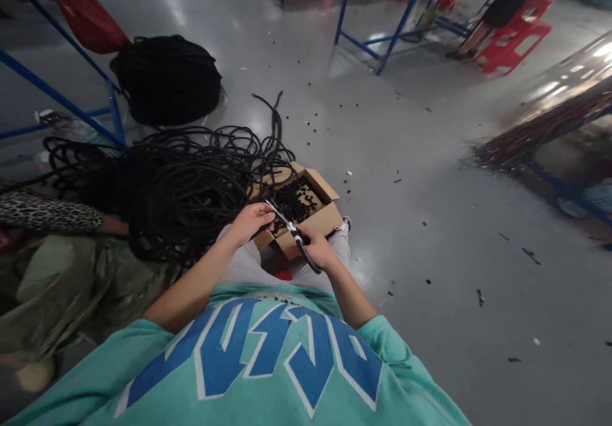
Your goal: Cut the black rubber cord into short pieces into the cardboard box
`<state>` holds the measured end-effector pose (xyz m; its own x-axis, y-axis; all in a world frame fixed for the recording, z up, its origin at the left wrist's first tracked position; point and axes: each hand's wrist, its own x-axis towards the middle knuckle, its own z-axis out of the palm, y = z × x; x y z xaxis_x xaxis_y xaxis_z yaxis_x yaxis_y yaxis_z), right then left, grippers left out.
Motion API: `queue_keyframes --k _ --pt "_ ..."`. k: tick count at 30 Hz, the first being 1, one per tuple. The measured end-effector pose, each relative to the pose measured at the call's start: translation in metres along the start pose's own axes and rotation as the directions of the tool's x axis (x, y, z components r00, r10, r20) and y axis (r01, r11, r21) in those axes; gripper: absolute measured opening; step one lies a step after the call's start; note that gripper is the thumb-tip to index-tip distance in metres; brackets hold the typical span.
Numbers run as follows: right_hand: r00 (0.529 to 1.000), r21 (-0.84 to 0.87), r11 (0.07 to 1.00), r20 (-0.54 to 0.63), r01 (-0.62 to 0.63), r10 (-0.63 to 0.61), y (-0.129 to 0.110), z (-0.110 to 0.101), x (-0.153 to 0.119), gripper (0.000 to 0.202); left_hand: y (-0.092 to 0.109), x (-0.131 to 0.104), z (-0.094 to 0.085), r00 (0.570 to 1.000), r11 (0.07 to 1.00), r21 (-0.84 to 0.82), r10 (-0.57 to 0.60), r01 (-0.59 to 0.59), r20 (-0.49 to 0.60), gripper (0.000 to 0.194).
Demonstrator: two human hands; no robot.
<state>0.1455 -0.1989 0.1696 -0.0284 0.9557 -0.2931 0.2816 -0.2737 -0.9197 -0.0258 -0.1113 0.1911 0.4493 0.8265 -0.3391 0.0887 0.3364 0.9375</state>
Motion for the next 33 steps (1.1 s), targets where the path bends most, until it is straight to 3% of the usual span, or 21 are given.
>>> queue_keyframes --k 9,15,18,28,33 --pt "0.998 -0.041 0.998 -0.017 0.054 -0.055 0.002 0.006 -0.006 0.047 -0.002 -0.004 -0.003 0.993 0.990 0.082 0.111 -0.114 0.042 0.013" --pt "0.996 -0.085 0.993 -0.034 0.084 -0.087 -0.003 0.008 -0.008 0.041 -0.001 -0.009 -0.002 0.973 0.956 0.195 0.228 -0.217 -0.037 0.021" --pt "0.995 -0.100 0.991 -0.033 0.086 -0.089 -0.004 0.009 -0.010 0.037 0.000 -0.011 -0.003 0.974 0.955 0.211 0.222 -0.207 -0.052 0.019" --pt "1.000 0.042 0.999 0.030 -0.007 0.005 -0.001 0.011 -0.013 0.038 0.000 -0.012 -0.006 0.992 0.992 0.025 0.121 -0.121 -0.017 0.014" --pt "0.995 0.063 0.995 0.065 -0.075 0.071 -0.009 0.009 -0.016 0.043 -0.003 -0.009 -0.010 0.986 0.973 0.169 0.164 -0.160 -0.009 0.017"
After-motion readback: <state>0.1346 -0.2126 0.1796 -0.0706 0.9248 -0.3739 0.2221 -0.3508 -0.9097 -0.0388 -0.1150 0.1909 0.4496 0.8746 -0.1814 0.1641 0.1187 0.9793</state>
